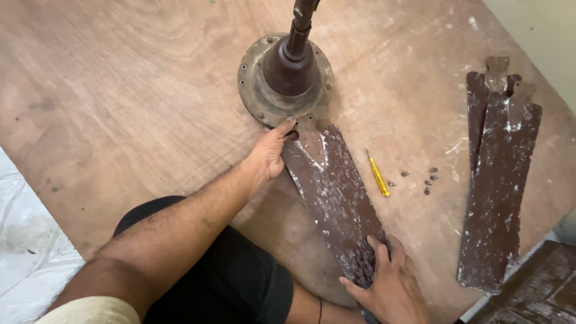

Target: The person removes the blades from a ceiling fan hub using a screwdriver. They unscrew each blade, detach it, and place it on the floor beside them.

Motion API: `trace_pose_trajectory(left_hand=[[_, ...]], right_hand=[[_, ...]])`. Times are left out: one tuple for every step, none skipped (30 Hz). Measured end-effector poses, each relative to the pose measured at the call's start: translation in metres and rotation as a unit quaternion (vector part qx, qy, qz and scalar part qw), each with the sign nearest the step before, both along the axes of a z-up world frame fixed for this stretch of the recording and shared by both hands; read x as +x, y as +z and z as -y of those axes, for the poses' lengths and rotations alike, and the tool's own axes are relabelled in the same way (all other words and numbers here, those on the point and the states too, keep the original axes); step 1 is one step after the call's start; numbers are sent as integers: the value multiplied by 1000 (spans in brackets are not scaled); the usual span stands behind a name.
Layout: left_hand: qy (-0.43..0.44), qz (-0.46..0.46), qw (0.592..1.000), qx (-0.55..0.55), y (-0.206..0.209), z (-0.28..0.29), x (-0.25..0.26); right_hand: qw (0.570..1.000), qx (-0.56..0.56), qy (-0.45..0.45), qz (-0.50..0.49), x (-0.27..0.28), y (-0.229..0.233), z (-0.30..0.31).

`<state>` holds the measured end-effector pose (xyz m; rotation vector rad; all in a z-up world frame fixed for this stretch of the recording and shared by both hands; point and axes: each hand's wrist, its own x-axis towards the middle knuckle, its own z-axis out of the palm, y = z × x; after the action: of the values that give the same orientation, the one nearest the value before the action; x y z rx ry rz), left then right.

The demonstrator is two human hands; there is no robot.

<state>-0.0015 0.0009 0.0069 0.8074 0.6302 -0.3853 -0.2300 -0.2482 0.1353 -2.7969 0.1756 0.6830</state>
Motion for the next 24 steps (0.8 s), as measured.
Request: trace_pose_trajectory(left_hand=[[-1,6,1000,-6,-1,0,1],[-1,2,1000,-9,-2,0,2],[-1,-2,1000,-12,-3,0,2],[0,-5,1000,-14,-3,0,1],[-2,-4,1000,-9,-3,-1,1],[-3,-3,1000,-4,-2,-2,1],[-6,-2,1000,0,-1,-1,2],[-12,-14,1000,-13,0,-1,2],[-17,-27,999,-26,0,-1,2],[-23,-41,998,-38,1,-2,2],[-20,-29,999,-32,2,-2,1],[-16,-18,999,-26,3,-2,0],[-14,-7,1000,-21,4,-2,0],[-14,-7,1000,-24,5,-1,1],[-13,-8,1000,-27,6,-1,1],[-13,-10,999,-30,7,-1,0],[-12,-13,1000,-24,7,-1,0],[-11,-17,1000,-19,8,-1,1],[-10,-20,1000,-14,8,0,1],[-9,-22,1000,-10,9,0,1],[-8,-24,1000,-7,9,0,1],[-7,-25,1000,-3,8,-1,1],[-11,-30,999,-11,8,-1,1],[-15,-35,999,-19,7,-1,2]], right_hand=[[1000,-3,4,-1,1,-1,1],[1000,-2,7,-1,1,-2,2],[1000,0,12,-1,1,-4,3],[1000,1,16,-1,0,-6,5],[1000,-2,20,-6,-1,-8,6],[1000,-6,24,-10,-1,-10,6],[1000,-11,26,-14,-2,-12,8],[1000,-2,31,-1,-2,-15,10],[999,6,36,11,-2,-17,11],[999,14,41,23,-3,-19,13],[999,12,41,15,-3,-20,14],[999,10,41,7,-3,-21,15],[999,8,41,-1,-2,-21,16],[999,12,38,-3,-2,-22,17],[999,17,36,-5,-2,-21,17],[999,22,34,-8,-2,-20,17],[999,15,28,-20,-1,-20,16],[999,8,23,-33,-1,-20,14],[999,0,17,-45,-1,-20,14],[999,3,18,-42,-1,-19,13],[999,6,19,-40,-1,-18,13],[999,8,21,-37,-1,-18,13],[999,5,16,-46,-1,-18,13],[998,2,11,-54,-1,-18,13]])
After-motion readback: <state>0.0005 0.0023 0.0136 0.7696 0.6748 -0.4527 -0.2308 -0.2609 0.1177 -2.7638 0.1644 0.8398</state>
